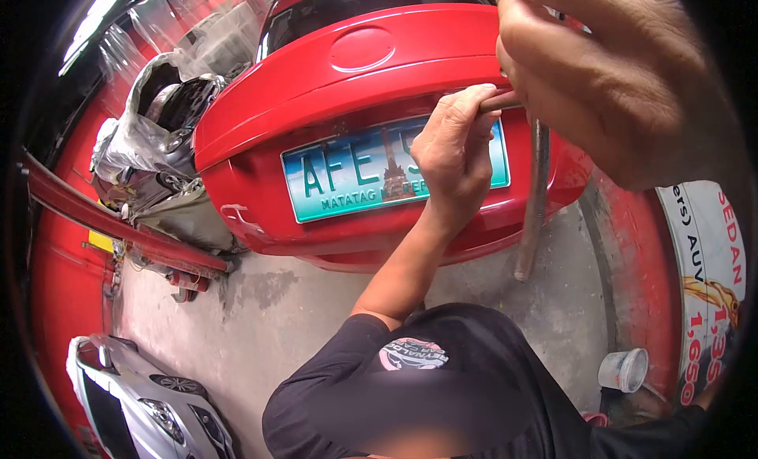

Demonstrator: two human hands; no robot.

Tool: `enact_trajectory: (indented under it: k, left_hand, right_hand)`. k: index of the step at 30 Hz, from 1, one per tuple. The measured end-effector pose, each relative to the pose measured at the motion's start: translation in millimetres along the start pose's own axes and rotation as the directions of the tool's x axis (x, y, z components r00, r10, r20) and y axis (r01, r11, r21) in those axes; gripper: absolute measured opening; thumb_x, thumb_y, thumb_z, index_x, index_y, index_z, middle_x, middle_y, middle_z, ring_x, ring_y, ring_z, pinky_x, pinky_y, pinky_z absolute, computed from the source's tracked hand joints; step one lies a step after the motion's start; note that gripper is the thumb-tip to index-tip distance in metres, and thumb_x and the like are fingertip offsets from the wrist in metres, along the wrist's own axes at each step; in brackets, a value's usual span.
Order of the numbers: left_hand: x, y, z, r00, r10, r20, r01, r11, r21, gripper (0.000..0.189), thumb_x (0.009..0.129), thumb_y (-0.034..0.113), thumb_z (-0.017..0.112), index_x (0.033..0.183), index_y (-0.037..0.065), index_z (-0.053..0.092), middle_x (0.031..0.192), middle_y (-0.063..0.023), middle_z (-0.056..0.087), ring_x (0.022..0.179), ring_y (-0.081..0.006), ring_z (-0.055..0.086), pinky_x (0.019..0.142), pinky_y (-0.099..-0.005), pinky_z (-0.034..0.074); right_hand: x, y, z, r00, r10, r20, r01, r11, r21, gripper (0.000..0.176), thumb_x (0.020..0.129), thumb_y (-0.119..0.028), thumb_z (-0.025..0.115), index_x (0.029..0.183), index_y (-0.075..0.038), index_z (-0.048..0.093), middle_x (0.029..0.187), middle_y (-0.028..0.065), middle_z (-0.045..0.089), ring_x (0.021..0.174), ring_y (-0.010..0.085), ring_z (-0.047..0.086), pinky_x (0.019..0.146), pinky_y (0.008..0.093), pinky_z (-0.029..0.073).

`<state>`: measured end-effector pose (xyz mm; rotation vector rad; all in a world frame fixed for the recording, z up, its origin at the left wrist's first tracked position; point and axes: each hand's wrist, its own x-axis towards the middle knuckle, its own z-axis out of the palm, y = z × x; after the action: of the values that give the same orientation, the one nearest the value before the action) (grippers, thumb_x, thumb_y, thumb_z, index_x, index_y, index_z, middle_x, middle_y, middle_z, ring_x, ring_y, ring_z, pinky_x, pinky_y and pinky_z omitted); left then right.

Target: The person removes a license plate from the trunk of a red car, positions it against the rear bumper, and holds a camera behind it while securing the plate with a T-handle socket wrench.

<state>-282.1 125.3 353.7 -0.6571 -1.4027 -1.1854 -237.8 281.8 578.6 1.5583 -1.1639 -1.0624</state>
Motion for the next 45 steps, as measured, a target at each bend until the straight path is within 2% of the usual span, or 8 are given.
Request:
enact_trajectory:
  k: [3,18,22,24,27,32,34,45]
  left_hand:
    - [1.2,0.5,1.8,0.999,-0.008,-0.038,0.008,1.000,-0.004,0.024,0.092,-0.006,0.070,0.116,-0.003,0.069,0.099,-0.0162,0.073,0.079,-0.0219,0.070,0.069,-0.0319,0.057]
    - [-2.8,8.3,1.9,0.985,-0.154,-0.079,0.134,0.968,-0.214,0.028,0.089,-0.008,0.071,0.116,-0.003,0.069,0.105,-0.0185,0.072,0.092,-0.0290,0.072,0.083,-0.0360,0.058]
    - [-2.3,7.2,0.8,0.982,-0.161,-0.104,0.131,0.959,-0.250,0.028,0.087,-0.009,0.072,0.114,-0.004,0.070,0.103,-0.0202,0.072,0.091,-0.0315,0.073,0.080,-0.0363,0.059]
    - [-5.6,4.1,0.1,0.983,-0.154,-0.102,0.125,0.960,-0.249,0.029,0.085,-0.009,0.073,0.113,-0.004,0.071,0.102,-0.0207,0.072,0.088,-0.0328,0.073,0.076,-0.0368,0.059]
    - [-5.4,1.0,-3.3,0.986,-0.146,-0.086,0.119,0.956,-0.268,0.031,0.083,-0.010,0.073,0.114,-0.005,0.071,0.101,-0.0208,0.071,0.086,-0.0325,0.073,0.074,-0.0368,0.059]
    - [-7.8,-3.4,-4.2,0.987,-0.134,-0.084,0.104,0.951,-0.292,0.036,0.077,-0.010,0.075,0.113,-0.005,0.071,0.099,-0.0208,0.071,0.082,-0.0321,0.073,0.071,-0.0367,0.059]
    - [-6.8,-3.8,-4.9,0.989,-0.114,-0.092,0.083,0.953,-0.293,0.040,0.073,-0.011,0.076,0.112,-0.005,0.071,0.098,-0.0207,0.071,0.081,-0.0316,0.073,0.070,-0.0362,0.059]
    - [-4.9,-8.1,-7.0,0.992,-0.102,-0.071,0.076,0.950,-0.304,0.035,0.074,-0.009,0.076,0.108,-0.004,0.071,0.093,-0.0178,0.070,0.075,-0.0293,0.070,0.063,-0.0357,0.056]
  right_hand:
    - [-5.6,-9.2,-12.0,0.929,0.182,0.321,-0.265,0.935,0.236,0.045,0.077,-0.007,0.076,0.117,0.010,0.064,0.129,0.0340,0.061,0.125,0.0499,0.060,0.103,0.0583,0.054]
    - [-15.3,-9.9,-8.9,0.907,0.162,0.389,-0.329,0.850,0.412,0.046,0.073,-0.005,0.077,0.110,0.011,0.056,0.127,0.0368,0.059,0.130,0.0547,0.055,0.105,0.0631,0.051]
    - [-12.8,-12.8,1.9,0.885,0.128,0.447,-0.291,0.902,0.319,0.036,0.082,-0.002,0.074,0.112,0.007,0.056,0.125,0.0310,0.062,0.127,0.0466,0.060,0.108,0.0551,0.050]
    - [-12.3,-18.4,37.1,0.984,0.176,-0.028,-0.155,0.923,0.352,0.027,0.101,-0.031,0.065,0.098,-0.005,0.071,0.101,0.0152,0.070,0.100,0.0361,0.070,0.084,0.0465,0.064]
    - [-12.3,-22.5,51.7,0.961,0.173,-0.214,-0.109,0.953,0.284,0.038,0.104,-0.039,0.061,0.088,-0.005,0.065,0.086,0.0122,0.065,0.085,0.0309,0.068,0.077,0.0479,0.063]
    - [-4.2,-24.9,38.3,0.981,0.176,-0.079,-0.148,0.948,0.280,0.045,0.108,-0.040,0.054,0.083,-0.003,0.061,0.077,0.0128,0.061,0.072,0.0307,0.065,0.065,0.0427,0.059]
    - [0.6,-26.0,40.4,0.969,0.185,-0.165,-0.142,0.960,0.242,0.047,0.110,-0.039,0.052,0.081,-0.003,0.059,0.073,0.0122,0.059,0.066,0.0295,0.063,0.060,0.0399,0.058]
    - [3.2,-41.7,29.6,0.933,0.352,-0.072,-0.312,0.892,0.328,0.044,0.109,-0.038,0.053,0.082,-0.004,0.061,0.073,0.0101,0.060,0.063,0.0262,0.061,0.060,0.0384,0.055]
